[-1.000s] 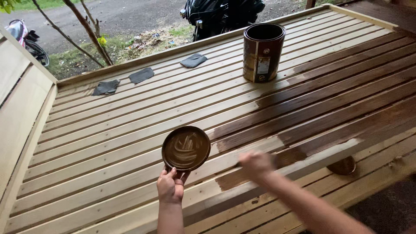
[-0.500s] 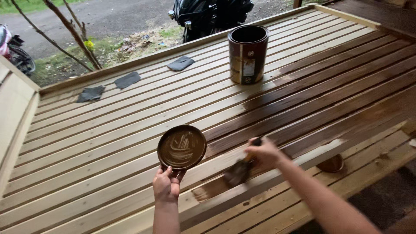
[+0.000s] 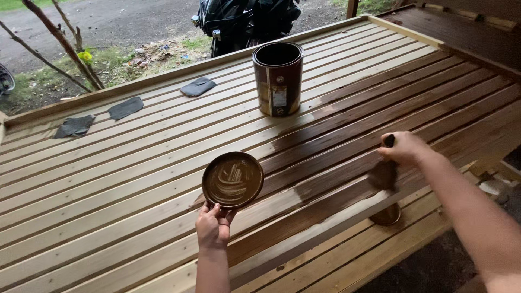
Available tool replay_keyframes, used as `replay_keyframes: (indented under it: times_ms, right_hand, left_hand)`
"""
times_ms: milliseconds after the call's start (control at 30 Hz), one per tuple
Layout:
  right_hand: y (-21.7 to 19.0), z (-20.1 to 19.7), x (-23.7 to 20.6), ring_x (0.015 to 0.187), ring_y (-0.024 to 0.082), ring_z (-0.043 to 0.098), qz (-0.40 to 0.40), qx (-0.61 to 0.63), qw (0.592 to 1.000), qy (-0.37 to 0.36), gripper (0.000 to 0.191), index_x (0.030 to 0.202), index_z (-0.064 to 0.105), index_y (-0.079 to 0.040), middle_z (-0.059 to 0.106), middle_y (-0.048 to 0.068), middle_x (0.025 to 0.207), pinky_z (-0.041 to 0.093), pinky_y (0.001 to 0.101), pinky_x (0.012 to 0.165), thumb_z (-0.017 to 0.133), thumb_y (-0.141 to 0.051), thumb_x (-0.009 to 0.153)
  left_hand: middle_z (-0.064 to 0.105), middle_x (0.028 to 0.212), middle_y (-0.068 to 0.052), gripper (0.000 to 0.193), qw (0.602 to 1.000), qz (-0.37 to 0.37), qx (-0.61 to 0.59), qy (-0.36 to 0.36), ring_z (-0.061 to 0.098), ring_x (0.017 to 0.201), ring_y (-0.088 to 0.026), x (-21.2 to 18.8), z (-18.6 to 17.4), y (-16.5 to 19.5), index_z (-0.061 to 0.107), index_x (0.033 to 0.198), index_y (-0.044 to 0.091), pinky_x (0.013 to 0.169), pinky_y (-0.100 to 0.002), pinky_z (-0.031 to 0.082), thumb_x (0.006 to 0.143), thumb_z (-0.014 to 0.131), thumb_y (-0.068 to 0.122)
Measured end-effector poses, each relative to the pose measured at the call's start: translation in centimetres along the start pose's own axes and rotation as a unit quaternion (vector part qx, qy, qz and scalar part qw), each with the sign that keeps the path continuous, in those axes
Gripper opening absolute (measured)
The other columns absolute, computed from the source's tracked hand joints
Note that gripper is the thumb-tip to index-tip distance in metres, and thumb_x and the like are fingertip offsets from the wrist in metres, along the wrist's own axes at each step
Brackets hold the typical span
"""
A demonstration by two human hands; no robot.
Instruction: The person applies a brown wood stain to a slatted wooden surface using a brush. They repeatedly dip the brush into a small container of stain and spread it along the slats, gradually darkening the wood.
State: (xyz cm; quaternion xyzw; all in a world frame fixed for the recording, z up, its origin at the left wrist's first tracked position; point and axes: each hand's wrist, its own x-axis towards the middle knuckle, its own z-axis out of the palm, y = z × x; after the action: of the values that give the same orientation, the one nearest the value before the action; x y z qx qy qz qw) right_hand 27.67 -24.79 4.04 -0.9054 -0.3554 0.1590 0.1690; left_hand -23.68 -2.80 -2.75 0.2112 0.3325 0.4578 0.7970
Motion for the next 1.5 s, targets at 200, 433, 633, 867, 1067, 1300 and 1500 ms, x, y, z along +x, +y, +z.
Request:
replay_keyframes:
  times_ms: [200,433,633,867,1067,1300,1500]
  right_hand:
    - [-4.4,1.8,-3.0,0.077,0.017,0.070,-0.006,-0.279,0.956,-0.090,0.031,0.129,0.061,-0.027,0.072,0.007,0.095,0.063,0.0296,0.061,0.053,-0.043,0.103]
    - [-18.2,10.4,-9.3,0.062,0.016,0.066,-0.166,-0.118,0.973,-0.104,0.025,0.100,0.066,-0.012,0.068,0.007,0.073,0.055,0.0344,0.056,0.058,-0.035,0.097]
    - [-19.4,15.9,-9.7,0.058,0.015,0.055,-0.173,0.376,0.897,-0.156,0.020,0.076,0.059,-0.002,0.058,0.004,0.068,0.049,0.0331,0.052,0.072,-0.014,0.086]
    - [-5.8,10.5,-3.5,0.071,0.020,0.064,0.007,0.456,0.876,-0.155,0.017,0.079,0.063,-0.004,0.065,0.010,0.078,0.061,0.0332,0.064,0.079,-0.009,0.074]
    - [5.3,-1.1,0.8,0.068,0.024,0.064,0.061,0.325,0.942,-0.059,0.018,0.085,0.059,-0.004,0.065,0.014,0.081,0.062,0.0375,0.062,0.075,-0.011,0.080]
    - [12.7,-6.5,5.0,0.069,0.017,0.067,0.052,-0.197,0.977,0.059,0.043,0.136,0.061,-0.027,0.071,0.006,0.095,0.056,0.0331,0.057,0.064,-0.041,0.096]
    - [13.3,-3.0,4.7,0.056,0.009,0.060,-0.030,-0.386,0.922,0.027,0.044,0.138,0.056,-0.026,0.073,0.000,0.084,0.047,0.0266,0.048,0.054,-0.051,0.102]
  left_hand:
    - [0.062,0.129,-0.018,0.043,1.000,0.011,-0.014,-0.005,0.064,0.114,-0.034,0.8,0.3,-1.5,0.046,0.140,0.001,0.097,-0.055,0.055,0.099,0.035,-0.001]
    - [0.062,0.127,-0.016,0.042,1.000,0.005,0.001,-0.011,0.064,0.113,-0.033,1.5,0.1,-1.2,0.047,0.139,0.003,0.098,-0.055,0.055,0.099,0.035,-0.001]
    - [0.062,0.128,-0.014,0.042,1.000,-0.015,0.007,0.002,0.065,0.112,-0.031,2.0,1.5,-2.0,0.047,0.140,0.004,0.099,-0.056,0.055,0.099,0.036,0.000]
    - [0.060,0.129,-0.014,0.042,0.999,-0.019,0.026,0.003,0.063,0.113,-0.031,2.0,4.2,-3.8,0.045,0.141,0.004,0.099,-0.056,0.054,0.100,0.034,0.001]
    - [0.060,0.130,-0.019,0.043,1.000,-0.013,0.008,-0.010,0.064,0.116,-0.035,1.9,7.0,-7.1,0.043,0.142,0.000,0.100,-0.056,0.055,0.101,0.033,0.002]
    - [0.059,0.130,-0.019,0.044,1.000,-0.019,0.014,-0.006,0.063,0.115,-0.035,1.5,9.5,-10.1,0.043,0.144,0.001,0.099,-0.056,0.054,0.101,0.033,0.003]
    - [0.060,0.132,-0.017,0.045,1.000,-0.006,0.017,-0.002,0.063,0.115,-0.033,0.9,9.0,-9.5,0.044,0.144,0.002,0.099,-0.056,0.054,0.101,0.032,0.003]
